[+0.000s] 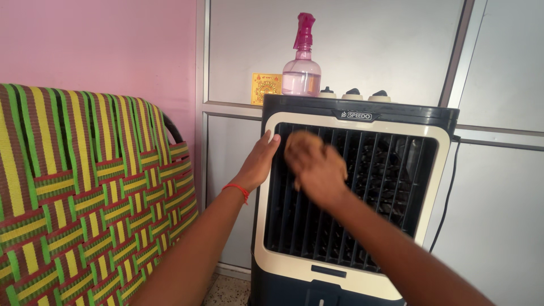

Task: The person wipes the front grille and body of a portable air cooler with a cloth. They spray the grille with a pink liquid from a spray bottle and continue wiping the surface thoroughly.

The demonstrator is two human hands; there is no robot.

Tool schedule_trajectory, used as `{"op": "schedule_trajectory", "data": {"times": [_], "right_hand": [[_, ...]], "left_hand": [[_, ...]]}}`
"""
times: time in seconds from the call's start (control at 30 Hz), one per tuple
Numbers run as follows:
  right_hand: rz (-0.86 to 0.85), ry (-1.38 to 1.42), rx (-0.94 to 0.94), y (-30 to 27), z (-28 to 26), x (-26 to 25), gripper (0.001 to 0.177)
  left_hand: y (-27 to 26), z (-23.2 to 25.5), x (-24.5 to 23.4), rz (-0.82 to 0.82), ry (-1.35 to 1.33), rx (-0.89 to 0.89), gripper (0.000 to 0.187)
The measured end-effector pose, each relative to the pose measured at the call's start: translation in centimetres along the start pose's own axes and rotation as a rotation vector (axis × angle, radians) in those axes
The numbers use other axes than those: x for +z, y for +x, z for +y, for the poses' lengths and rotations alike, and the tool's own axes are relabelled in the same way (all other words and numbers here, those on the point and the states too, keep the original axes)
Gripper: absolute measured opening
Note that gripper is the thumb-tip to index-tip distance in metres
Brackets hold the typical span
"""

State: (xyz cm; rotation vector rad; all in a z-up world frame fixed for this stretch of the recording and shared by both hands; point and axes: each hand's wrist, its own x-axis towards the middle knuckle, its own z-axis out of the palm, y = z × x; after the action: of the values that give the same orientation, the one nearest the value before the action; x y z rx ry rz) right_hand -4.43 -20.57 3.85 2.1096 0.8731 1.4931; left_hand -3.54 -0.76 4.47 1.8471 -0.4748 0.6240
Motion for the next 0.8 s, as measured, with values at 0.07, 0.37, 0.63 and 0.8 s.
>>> {"op": "schedule_trajectory", "data": {"times": [0.07,0.37,0.63,0.8], "right_hand": [[-0.003,0.048,0.092,1.8,1.4,-0.6,0.059],[-0.474,0.004,-0.055,-3.7,-5.6,1.2,0.056],[-0.566,0.221,-0.161,-7.0,-5.0,1.7,0.075],[-0.124,0.111,0.151,-1.0,1.3,-1.0,0.069]], "left_hand": [[0.0,0.0,0.4,0.009,0.022,0.036,0.097],[-1.9,-0.5,0.0,-0.073,0.109,-0.028,0.094],[-0.8,0.4,0.8,-0.07,0.271,0.06,0.089],[-0.7,-0.6,1.6,0.012,0.229,0.123,0.087]]}}
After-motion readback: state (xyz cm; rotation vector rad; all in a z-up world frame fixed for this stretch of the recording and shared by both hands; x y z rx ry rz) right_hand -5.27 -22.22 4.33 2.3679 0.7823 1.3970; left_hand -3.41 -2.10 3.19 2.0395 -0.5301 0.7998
